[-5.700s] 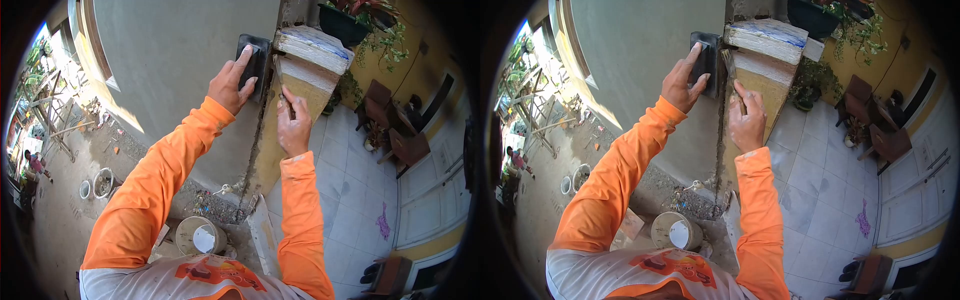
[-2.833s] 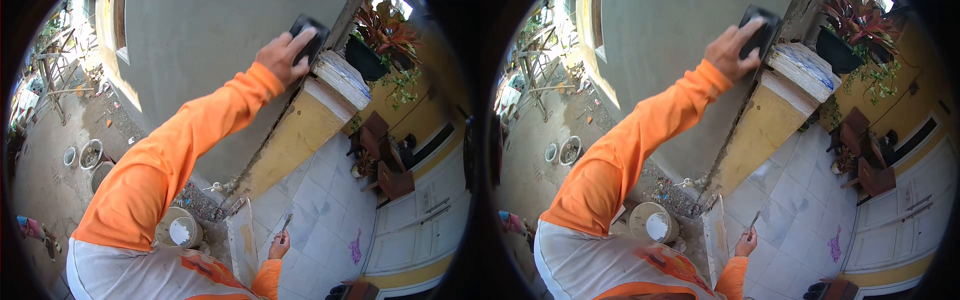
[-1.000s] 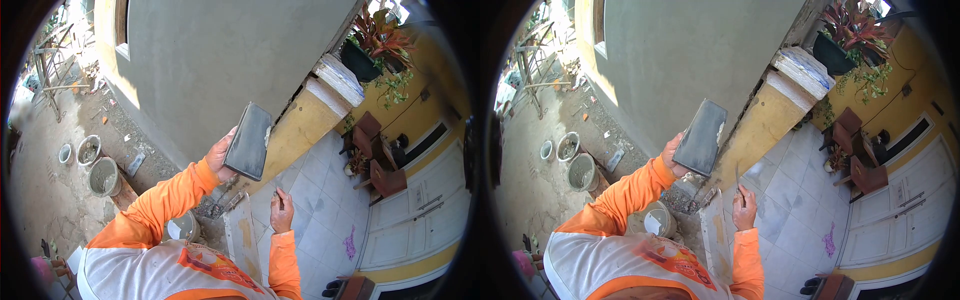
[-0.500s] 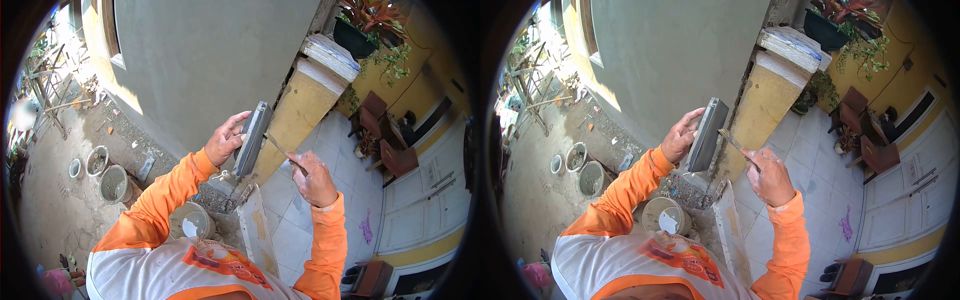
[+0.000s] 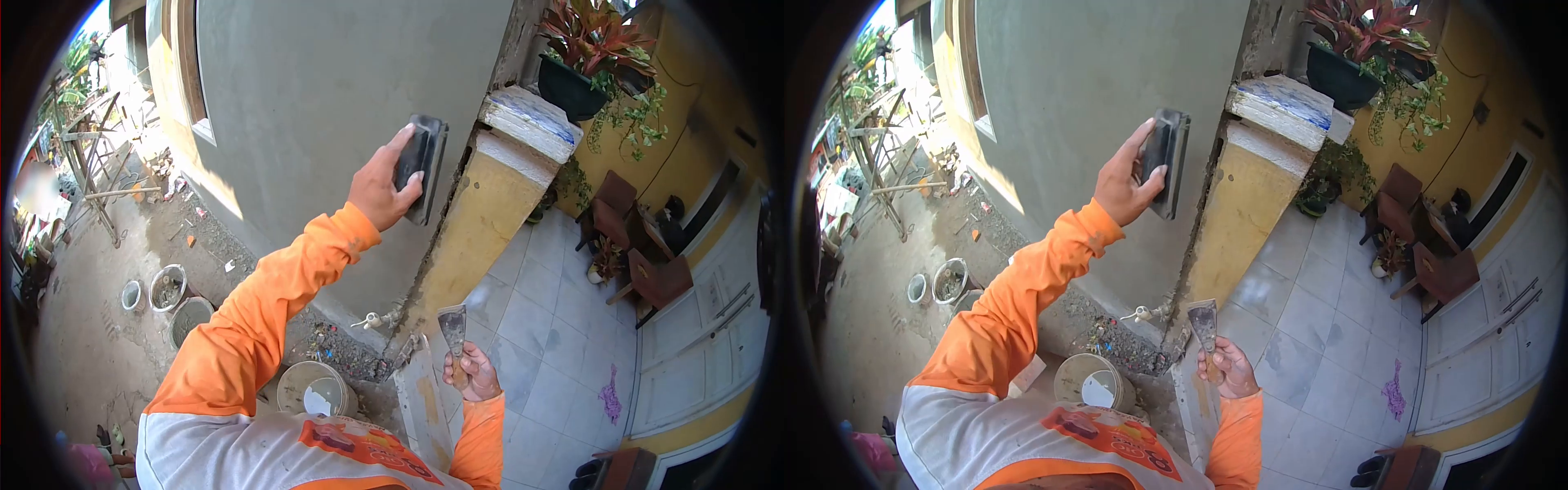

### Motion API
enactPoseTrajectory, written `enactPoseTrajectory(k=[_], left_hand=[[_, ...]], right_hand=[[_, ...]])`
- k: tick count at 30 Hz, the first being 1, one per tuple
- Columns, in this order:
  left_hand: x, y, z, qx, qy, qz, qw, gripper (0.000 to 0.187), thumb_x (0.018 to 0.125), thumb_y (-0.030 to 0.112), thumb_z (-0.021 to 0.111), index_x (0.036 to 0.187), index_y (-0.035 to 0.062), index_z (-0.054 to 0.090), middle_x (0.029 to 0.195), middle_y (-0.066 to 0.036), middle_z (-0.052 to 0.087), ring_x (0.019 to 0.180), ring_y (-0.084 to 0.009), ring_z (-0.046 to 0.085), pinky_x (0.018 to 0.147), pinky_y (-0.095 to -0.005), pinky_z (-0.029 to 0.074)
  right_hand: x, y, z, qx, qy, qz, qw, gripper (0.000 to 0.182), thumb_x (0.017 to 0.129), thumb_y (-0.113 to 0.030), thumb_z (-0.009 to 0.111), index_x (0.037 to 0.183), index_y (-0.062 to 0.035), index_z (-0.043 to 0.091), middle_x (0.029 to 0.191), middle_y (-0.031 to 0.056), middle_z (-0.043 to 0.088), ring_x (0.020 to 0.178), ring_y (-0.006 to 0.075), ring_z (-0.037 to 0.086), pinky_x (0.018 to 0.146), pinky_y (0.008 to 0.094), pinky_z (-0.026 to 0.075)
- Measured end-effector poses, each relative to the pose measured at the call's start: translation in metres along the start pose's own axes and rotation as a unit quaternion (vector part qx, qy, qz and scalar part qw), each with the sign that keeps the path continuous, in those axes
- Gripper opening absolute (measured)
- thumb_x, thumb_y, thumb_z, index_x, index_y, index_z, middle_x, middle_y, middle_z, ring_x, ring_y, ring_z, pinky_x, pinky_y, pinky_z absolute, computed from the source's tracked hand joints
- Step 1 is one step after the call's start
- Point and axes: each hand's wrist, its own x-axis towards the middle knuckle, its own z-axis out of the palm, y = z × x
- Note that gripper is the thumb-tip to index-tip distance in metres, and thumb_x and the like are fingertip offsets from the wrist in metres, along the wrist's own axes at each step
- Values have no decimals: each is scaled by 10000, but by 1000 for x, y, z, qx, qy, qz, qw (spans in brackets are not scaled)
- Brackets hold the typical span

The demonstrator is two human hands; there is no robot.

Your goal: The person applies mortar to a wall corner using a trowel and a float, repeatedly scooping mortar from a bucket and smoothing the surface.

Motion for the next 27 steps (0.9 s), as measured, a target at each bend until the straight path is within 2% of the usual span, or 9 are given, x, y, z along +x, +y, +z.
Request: enactPoseTrajectory(k=[1, 3, 6, 8, 16, 21, 22, 24, 27], left_hand=[[13, 3, 5, 4, 0, -3, 1000, 648, 875, 147, 628, 1458, 126, 348, 879, -34, 552, 694, -133, 566, 629, -285, 486], [35, 6, 14, 201, 54, 100, 973, 663, 837, 193, 659, 1442, 207, 387, 844, -72, 516, 659, -228, 567, 607, -356, 494], [49, 6, 26, 203, 61, 104, 972, 663, 824, 238, 664, 1433, 243, 399, 862, -95, 514, 655, -300, 555, 608, -414, 494], [50, 9, 33, 205, 54, 85, 974, 656, 831, 248, 663, 1432, 232, 400, 867, -89, 518, 664, -286, 566, 610, -405, 498], [50, 2, 48, 184, 72, 87, 976, 661, 837, 252, 667, 1437, 237, 389, 883, -97, 521, 686, -308, 574, 622, -412, 503], [51, 0, 47, 182, 60, 74, 979, 669, 832, 248, 668, 1439, 246, 386, 879, -99, 513, 692, -307, 569, 624, -416, 500], [50, 0, 47, 184, 60, 74, 978, 673, 831, 249, 668, 1441, 248, 384, 876, -99, 511, 692, -305, 567, 623, -416, 499], [50, 1, 45, 186, 57, 71, 978, 677, 831, 250, 668, 1444, 248, 381, 876, -99, 511, 691, -304, 568, 622, -415, 499], [49, 1, 46, 183, 53, 70, 979, 683, 832, 255, 667, 1449, 246, 375, 875, -100, 510, 688, -302, 568, 621, -414, 500]], right_hand=[[7, 0, 3, 12, 1, -25, 1000, 365, 929, -109, 598, 1278, -78, 492, 1033, 126, 620, 868, 229, 623, 710, 381, 523], [16, -2, 6, 28, 3, -47, 999, 350, 931, -104, 591, 1263, -75, 487, 1041, 133, 615, 871, 233, 621, 705, 385, 519], [19, -6, 5, 40, -4, -66, 997, 330, 934, -98, 582, 1252, -76, 495, 1037, 135, 614, 870, 234, 618, 701, 383, 516], [17, -8, 0, 25, 25, -78, 996, 340, 926, -110, 588, 1253, -160, 513, 1045, 144, 598, 864, 242, 596, 685, 386, 499], [58, -40, 27, -47, 69, -161, 983, 352, 935, -112, 573, 1274, -118, 477, 1030, 122, 593, 854, 218, 591, 685, 361, 506], [130, -103, 93, -279, 171, -362, 873, 387, 950, -89, 558, 1321, -13, 476, 984, 64, 611, 816, 103, 565, 685, 251, 493], [142, -114, 103, -281, 168, -360, 874, 387, 950, -89, 558, 1321, -13, 476, 984, 64, 611, 816, 103, 565, 685, 251, 493], [162, -133, 120, -416, 211, -410, 784, 364, 939, -81, 573, 1295, -13, 531, 946, 44, 618, 779, 83, 551, 682, 236, 467], [175, -144, 137, -477, 235, -426, 732, 348, 928, -62, 576, 1273, -18, 565, 910, 27, 614, 746, 76, 542, 677, 236, 454]])
